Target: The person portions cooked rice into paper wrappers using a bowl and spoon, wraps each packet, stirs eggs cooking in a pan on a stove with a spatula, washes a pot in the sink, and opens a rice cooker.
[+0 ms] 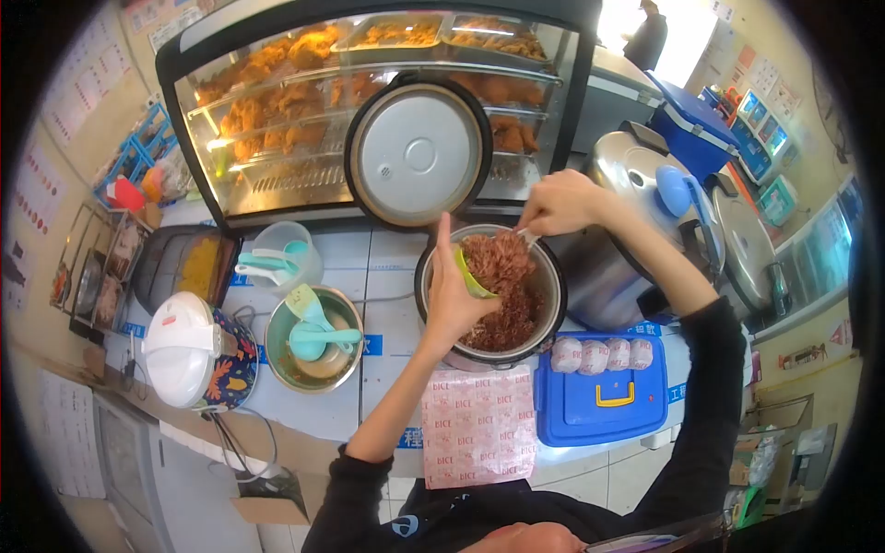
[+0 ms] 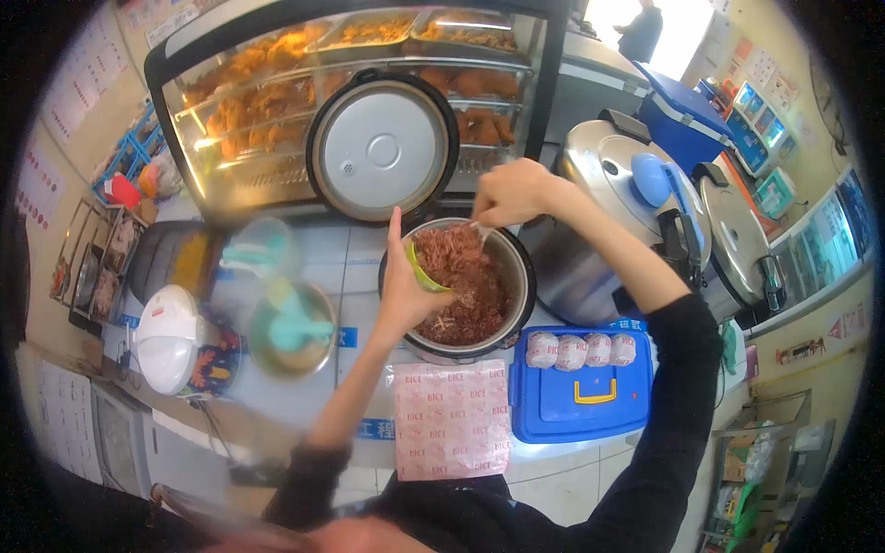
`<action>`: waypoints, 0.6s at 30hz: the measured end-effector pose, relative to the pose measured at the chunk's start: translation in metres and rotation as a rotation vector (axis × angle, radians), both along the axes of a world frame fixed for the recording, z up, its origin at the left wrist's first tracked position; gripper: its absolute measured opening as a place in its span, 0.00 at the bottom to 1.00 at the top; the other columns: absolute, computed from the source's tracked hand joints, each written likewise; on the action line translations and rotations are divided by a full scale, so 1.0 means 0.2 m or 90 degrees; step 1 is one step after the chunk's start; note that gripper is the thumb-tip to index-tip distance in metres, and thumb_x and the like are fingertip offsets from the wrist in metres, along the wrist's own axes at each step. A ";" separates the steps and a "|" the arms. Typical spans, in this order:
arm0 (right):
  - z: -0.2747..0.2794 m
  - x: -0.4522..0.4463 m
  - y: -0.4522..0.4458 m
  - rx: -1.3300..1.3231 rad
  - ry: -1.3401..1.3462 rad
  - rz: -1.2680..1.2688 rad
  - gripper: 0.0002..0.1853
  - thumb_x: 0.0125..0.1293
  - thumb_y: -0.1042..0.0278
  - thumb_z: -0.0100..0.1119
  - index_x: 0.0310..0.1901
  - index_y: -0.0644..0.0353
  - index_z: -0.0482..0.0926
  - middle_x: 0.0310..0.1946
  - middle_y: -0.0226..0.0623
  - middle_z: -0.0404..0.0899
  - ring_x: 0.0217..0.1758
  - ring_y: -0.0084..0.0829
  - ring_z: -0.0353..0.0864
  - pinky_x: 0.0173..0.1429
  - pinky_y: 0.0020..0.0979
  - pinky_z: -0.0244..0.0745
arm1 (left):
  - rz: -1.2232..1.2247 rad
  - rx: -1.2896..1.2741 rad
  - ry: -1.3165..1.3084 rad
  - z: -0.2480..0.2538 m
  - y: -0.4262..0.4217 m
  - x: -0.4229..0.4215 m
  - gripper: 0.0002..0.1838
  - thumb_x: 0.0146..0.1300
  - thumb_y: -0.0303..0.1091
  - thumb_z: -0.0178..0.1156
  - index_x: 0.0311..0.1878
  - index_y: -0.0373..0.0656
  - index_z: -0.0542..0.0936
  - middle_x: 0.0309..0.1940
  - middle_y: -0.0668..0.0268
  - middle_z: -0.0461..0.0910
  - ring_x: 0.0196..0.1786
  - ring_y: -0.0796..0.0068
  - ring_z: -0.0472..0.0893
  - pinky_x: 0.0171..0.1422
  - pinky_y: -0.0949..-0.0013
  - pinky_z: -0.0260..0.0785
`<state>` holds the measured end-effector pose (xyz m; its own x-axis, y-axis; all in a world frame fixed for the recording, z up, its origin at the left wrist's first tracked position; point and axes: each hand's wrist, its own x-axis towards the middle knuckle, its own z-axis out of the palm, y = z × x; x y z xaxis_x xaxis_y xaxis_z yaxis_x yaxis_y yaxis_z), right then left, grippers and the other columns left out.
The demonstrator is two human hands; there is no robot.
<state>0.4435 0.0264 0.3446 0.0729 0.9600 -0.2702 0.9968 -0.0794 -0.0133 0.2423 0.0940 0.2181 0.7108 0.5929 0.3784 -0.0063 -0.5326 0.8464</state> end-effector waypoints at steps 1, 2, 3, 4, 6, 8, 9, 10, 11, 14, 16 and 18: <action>0.03 -0.04 0.02 0.010 -0.006 -0.006 0.15 0.48 0.57 0.53 0.36 0.45 0.86 0.28 0.38 0.82 0.34 0.40 0.81 0.38 0.37 0.74 | -0.015 -0.067 -0.026 -0.01 -0.01 0.04 0.67 0.28 0.24 0.74 0.70 0.41 0.38 0.52 0.55 0.68 0.55 0.60 0.71 0.62 0.62 0.63; 0.07 -0.09 0.04 -0.006 -0.083 -0.028 0.13 0.49 0.57 0.53 0.33 0.48 0.85 0.27 0.40 0.82 0.33 0.41 0.81 0.38 0.38 0.75 | -0.004 -0.056 -0.034 -0.04 -0.03 0.05 0.67 0.28 0.24 0.75 0.70 0.42 0.38 0.52 0.53 0.68 0.55 0.59 0.71 0.61 0.61 0.63; 0.08 -0.12 0.04 -0.025 -0.160 -0.047 0.13 0.49 0.57 0.53 0.29 0.50 0.85 0.27 0.42 0.82 0.33 0.42 0.82 0.38 0.39 0.76 | -0.003 -0.051 -0.038 -0.06 -0.05 0.06 0.67 0.28 0.24 0.75 0.70 0.42 0.38 0.52 0.53 0.68 0.55 0.59 0.71 0.61 0.61 0.63; 0.08 -0.15 0.02 0.000 -0.176 -0.060 0.12 0.49 0.58 0.54 0.23 0.56 0.83 0.24 0.45 0.81 0.32 0.41 0.82 0.37 0.39 0.77 | 0.039 -0.085 -0.038 -0.07 -0.08 0.06 0.67 0.28 0.25 0.75 0.70 0.42 0.39 0.52 0.52 0.68 0.55 0.59 0.71 0.61 0.61 0.63; 0.06 -0.28 -0.09 0.074 -0.191 -0.112 0.11 0.48 0.60 0.55 0.22 0.56 0.83 0.25 0.45 0.81 0.32 0.40 0.83 0.36 0.38 0.77 | 0.072 -0.156 -0.047 -0.06 -0.10 0.05 0.65 0.30 0.28 0.75 0.70 0.47 0.39 0.52 0.45 0.62 0.57 0.47 0.65 0.64 0.57 0.58; -0.04 -0.40 -0.21 0.195 -0.216 -0.167 0.08 0.48 0.64 0.56 0.25 0.57 0.82 0.25 0.41 0.80 0.29 0.37 0.83 0.33 0.36 0.76 | 0.102 -0.134 -0.035 -0.03 -0.10 0.06 0.65 0.31 0.29 0.75 0.70 0.47 0.39 0.52 0.45 0.61 0.56 0.47 0.65 0.63 0.57 0.58; -0.13 -0.46 -0.27 0.248 -0.225 -0.170 0.08 0.48 0.66 0.57 0.29 0.58 0.82 0.26 0.39 0.79 0.27 0.36 0.82 0.32 0.35 0.75 | 0.124 -0.110 -0.017 -0.02 -0.11 0.06 0.65 0.32 0.30 0.75 0.71 0.47 0.39 0.52 0.46 0.61 0.55 0.47 0.65 0.62 0.57 0.59; -0.21 -0.54 -0.33 0.288 -0.240 -0.172 0.12 0.49 0.68 0.56 0.37 0.59 0.80 0.27 0.36 0.77 0.25 0.34 0.81 0.30 0.33 0.74 | 0.125 -0.111 -0.018 -0.01 -0.12 0.07 0.65 0.32 0.30 0.75 0.71 0.47 0.39 0.52 0.46 0.61 0.55 0.47 0.65 0.62 0.57 0.59; -0.28 -0.61 -0.37 0.330 -0.257 -0.174 0.17 0.49 0.70 0.55 0.44 0.60 0.78 0.28 0.33 0.75 0.23 0.32 0.79 0.29 0.31 0.73 | 0.132 -0.114 -0.023 0.01 -0.14 0.08 0.64 0.33 0.31 0.75 0.71 0.48 0.39 0.52 0.46 0.61 0.55 0.47 0.65 0.62 0.57 0.59; -0.43 -0.72 -0.47 0.328 -0.217 -0.192 0.24 0.51 0.72 0.53 0.53 0.63 0.73 0.30 0.32 0.72 0.27 0.29 0.78 0.31 0.29 0.72 | 0.106 -0.080 -0.014 0.00 -0.17 0.07 0.63 0.36 0.32 0.74 0.71 0.48 0.39 0.51 0.45 0.61 0.54 0.46 0.65 0.61 0.57 0.59; -0.45 -0.67 -0.52 0.365 -0.173 -0.171 0.23 0.51 0.73 0.52 0.52 0.60 0.74 0.30 0.32 0.72 0.27 0.30 0.77 0.31 0.30 0.72 | 0.069 -0.058 0.014 -0.01 -0.20 0.05 0.63 0.35 0.31 0.74 0.71 0.46 0.39 0.52 0.45 0.61 0.55 0.46 0.64 0.62 0.57 0.59; -0.40 -0.59 -0.56 0.425 -0.077 -0.151 0.20 0.53 0.74 0.50 0.50 0.51 0.77 0.28 0.31 0.72 0.26 0.31 0.77 0.30 0.32 0.73 | 0.044 -0.086 -0.037 -0.07 -0.18 0.03 0.64 0.34 0.30 0.74 0.71 0.44 0.39 0.53 0.45 0.61 0.56 0.47 0.64 0.63 0.57 0.58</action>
